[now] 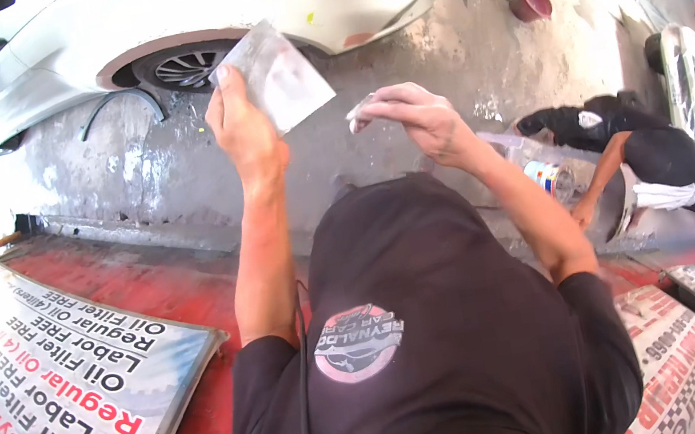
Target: The person mixes body filler with a hardener on a metal spreader and applies it to the front bumper and wheel arch of a white car. They smooth the filler over the surface using the spreader and a plastic card, then scrape off excess material.
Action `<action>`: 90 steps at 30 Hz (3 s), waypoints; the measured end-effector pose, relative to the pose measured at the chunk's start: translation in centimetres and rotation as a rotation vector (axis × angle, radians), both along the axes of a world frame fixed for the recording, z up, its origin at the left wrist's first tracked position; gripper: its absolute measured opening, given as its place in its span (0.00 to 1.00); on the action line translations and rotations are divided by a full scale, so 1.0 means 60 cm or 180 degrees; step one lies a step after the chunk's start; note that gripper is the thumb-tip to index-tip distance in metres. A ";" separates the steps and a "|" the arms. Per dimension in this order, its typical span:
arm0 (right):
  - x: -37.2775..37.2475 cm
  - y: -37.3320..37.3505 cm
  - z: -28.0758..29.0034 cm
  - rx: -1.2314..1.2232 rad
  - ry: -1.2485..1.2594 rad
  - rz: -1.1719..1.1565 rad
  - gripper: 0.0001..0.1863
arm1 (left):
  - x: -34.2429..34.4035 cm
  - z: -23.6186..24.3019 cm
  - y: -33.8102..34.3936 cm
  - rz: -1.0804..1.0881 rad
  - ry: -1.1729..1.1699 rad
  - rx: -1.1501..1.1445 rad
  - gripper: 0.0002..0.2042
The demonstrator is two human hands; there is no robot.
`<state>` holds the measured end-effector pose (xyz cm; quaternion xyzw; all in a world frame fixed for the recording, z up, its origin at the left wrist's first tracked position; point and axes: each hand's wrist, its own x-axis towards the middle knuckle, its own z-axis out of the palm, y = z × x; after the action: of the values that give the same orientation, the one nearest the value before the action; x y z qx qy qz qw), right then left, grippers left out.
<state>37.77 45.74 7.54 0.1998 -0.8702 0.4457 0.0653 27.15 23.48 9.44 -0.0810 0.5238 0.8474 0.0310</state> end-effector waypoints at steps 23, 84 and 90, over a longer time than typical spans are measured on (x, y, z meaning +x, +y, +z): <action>0.011 -0.049 0.069 0.1730 0.1205 0.0315 0.26 | 0.056 -0.029 -0.002 -0.0867 -0.0666 0.0563 0.14; 0.016 -0.036 -0.006 0.0977 0.0588 0.0108 0.30 | 0.041 -0.047 -0.002 0.0049 -0.0204 -0.0411 0.20; 0.009 -0.050 0.085 -0.0446 0.0497 -0.0471 0.25 | 0.023 -0.081 -0.024 -0.0224 -0.0206 -0.0077 0.18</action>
<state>38.29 42.76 12.62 0.1641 -0.8415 0.4824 0.1793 28.51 22.06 4.58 -0.0903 0.5353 0.8363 0.0767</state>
